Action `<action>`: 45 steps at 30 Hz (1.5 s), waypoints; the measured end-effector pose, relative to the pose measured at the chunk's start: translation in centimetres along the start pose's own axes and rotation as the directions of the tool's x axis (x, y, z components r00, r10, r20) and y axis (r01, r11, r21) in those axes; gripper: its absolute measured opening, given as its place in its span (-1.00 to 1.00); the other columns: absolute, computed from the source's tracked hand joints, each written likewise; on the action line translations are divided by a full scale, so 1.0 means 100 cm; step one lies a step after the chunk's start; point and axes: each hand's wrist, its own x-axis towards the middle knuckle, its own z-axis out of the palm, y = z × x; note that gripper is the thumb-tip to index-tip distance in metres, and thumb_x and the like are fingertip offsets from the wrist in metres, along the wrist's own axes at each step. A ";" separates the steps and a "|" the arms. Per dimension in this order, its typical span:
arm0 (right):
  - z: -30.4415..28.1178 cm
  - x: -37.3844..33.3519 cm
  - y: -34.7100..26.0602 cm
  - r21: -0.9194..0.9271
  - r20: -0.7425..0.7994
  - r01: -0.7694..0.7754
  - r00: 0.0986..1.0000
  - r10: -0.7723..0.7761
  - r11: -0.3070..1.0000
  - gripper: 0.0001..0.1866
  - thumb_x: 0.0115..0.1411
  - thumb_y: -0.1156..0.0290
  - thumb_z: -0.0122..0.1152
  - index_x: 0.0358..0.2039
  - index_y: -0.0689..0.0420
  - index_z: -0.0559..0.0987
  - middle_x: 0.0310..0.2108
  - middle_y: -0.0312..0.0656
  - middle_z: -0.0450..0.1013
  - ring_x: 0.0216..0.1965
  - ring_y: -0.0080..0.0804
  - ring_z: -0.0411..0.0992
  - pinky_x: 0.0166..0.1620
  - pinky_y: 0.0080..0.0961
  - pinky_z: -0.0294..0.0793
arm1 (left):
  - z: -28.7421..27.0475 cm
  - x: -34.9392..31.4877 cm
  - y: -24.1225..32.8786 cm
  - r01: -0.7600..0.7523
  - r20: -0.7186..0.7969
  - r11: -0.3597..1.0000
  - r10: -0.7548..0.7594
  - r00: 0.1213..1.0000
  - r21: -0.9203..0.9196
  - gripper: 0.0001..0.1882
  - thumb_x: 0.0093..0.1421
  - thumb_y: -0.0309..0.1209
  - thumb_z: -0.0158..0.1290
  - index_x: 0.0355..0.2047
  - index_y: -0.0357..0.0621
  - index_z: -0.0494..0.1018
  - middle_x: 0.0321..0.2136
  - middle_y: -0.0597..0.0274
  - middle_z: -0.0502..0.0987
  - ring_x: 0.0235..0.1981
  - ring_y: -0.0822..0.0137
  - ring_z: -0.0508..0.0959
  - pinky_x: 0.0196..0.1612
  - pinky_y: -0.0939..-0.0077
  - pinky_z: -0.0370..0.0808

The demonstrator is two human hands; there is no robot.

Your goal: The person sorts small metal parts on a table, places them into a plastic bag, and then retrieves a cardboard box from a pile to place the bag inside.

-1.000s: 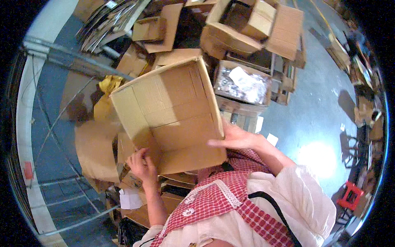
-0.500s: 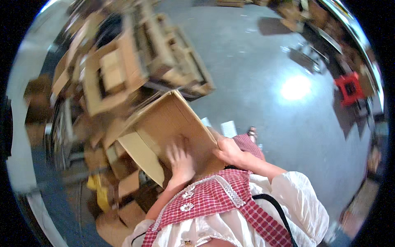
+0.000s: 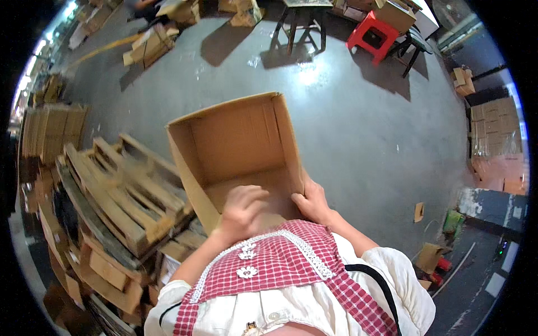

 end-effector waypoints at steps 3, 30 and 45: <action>-0.006 0.071 -0.006 -0.050 -0.045 0.014 0.999 -0.016 0.999 -0.29 -0.02 0.38 0.07 0.23 0.10 0.28 -0.15 0.27 0.46 -0.08 0.30 0.41 -0.01 -0.02 0.42 | 0.007 0.045 -0.058 -0.085 0.107 0.996 0.083 0.991 0.019 -0.79 0.00 -0.44 0.08 -0.32 -0.22 0.54 -0.09 0.05 0.52 0.11 0.03 0.39 0.19 0.07 0.26; -0.196 0.665 -0.045 0.028 -0.248 -0.273 0.930 0.271 0.962 -0.17 -0.06 0.28 0.10 0.28 0.10 0.11 -0.14 0.29 0.48 -0.09 0.32 0.43 0.03 0.03 0.40 | -0.075 0.645 -0.444 -0.167 0.118 0.985 0.171 0.978 -0.042 -0.77 0.10 -0.59 0.07 -0.22 -0.16 0.57 -0.13 0.09 0.59 0.07 0.02 0.48 0.13 0.15 0.38; -0.276 0.998 -0.092 0.555 -0.281 0.135 0.959 0.032 0.821 -0.19 -0.15 0.57 0.12 0.25 0.26 0.30 0.03 -0.14 0.45 -0.07 -0.46 0.46 -0.06 -0.54 0.48 | -0.125 0.817 -0.694 0.535 0.404 -0.079 -0.750 0.524 -0.841 -0.35 0.22 -0.17 0.16 0.20 -0.25 0.23 0.06 0.13 0.44 0.08 0.19 0.46 0.12 0.28 0.42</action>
